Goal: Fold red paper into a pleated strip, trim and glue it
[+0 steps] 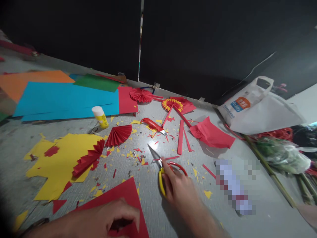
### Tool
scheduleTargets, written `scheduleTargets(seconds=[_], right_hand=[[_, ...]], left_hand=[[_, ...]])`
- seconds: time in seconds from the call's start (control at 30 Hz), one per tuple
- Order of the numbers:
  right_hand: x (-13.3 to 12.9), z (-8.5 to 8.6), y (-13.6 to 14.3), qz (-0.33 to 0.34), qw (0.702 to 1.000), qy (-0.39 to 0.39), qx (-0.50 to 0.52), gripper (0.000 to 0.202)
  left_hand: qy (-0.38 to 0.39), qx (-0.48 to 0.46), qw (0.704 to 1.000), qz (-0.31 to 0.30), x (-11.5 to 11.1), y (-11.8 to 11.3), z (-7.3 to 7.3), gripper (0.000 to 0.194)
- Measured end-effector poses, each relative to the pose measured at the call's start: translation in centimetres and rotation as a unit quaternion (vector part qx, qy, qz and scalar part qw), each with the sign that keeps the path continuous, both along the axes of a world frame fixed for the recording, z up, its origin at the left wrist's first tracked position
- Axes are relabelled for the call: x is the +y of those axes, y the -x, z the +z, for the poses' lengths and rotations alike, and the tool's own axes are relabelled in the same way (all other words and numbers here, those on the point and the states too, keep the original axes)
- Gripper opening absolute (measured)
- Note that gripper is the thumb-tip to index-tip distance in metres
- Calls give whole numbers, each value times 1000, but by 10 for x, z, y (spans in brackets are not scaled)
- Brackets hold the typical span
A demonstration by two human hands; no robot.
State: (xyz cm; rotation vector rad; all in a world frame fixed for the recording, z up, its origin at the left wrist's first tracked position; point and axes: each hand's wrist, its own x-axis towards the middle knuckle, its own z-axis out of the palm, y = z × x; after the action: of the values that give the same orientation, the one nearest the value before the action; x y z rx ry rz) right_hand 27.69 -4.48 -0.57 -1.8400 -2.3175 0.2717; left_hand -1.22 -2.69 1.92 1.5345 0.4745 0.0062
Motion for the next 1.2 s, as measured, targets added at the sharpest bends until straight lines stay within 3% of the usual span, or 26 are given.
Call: scheduleTargets(seconds=[0.07, 0.2, 0.27, 0.33, 0.43, 0.5, 0.7, 0.87, 1.03, 1.2], right_hand=[[-1, 1, 3, -2, 1000, 14, 0, 56], [12, 8, -17, -118, 991, 8, -60, 55], [15, 9, -25, -145, 987, 2, -75, 56], [10, 8, -23, -129, 989, 3, -65, 56], [-4, 4, -9, -31, 999, 18, -2, 56], [-8, 2, -4, -2, 1000, 15, 19, 57], [-1, 4, -20, -103, 993, -4, -49, 56], [-9, 1, -17, -2, 999, 32, 16, 58], [-7, 5, -21, -79, 995, -15, -62, 56], [-8, 7, -16, -14, 1000, -5, 1, 56]], left_hand=[[3, -5, 1000, 22, -3, 1, 0, 8], [5, -11, 999, 29, -6, 3, 0, 6], [7, -13, 1000, 20, -4, 2, 0, 6], [3, -12, 1000, -3, -1, 2, -1, 7], [4, -3, 1000, -29, 3, -1, -2, 11], [10, 4, 1000, -24, 4, -1, -3, 12], [-6, -4, 999, -31, 5, -1, 2, 13], [-2, 20, 999, -30, 5, -1, 2, 15], [5, -8, 1000, -26, 4, 0, 0, 15], [-8, 26, 999, -31, 3, -1, 2, 14]])
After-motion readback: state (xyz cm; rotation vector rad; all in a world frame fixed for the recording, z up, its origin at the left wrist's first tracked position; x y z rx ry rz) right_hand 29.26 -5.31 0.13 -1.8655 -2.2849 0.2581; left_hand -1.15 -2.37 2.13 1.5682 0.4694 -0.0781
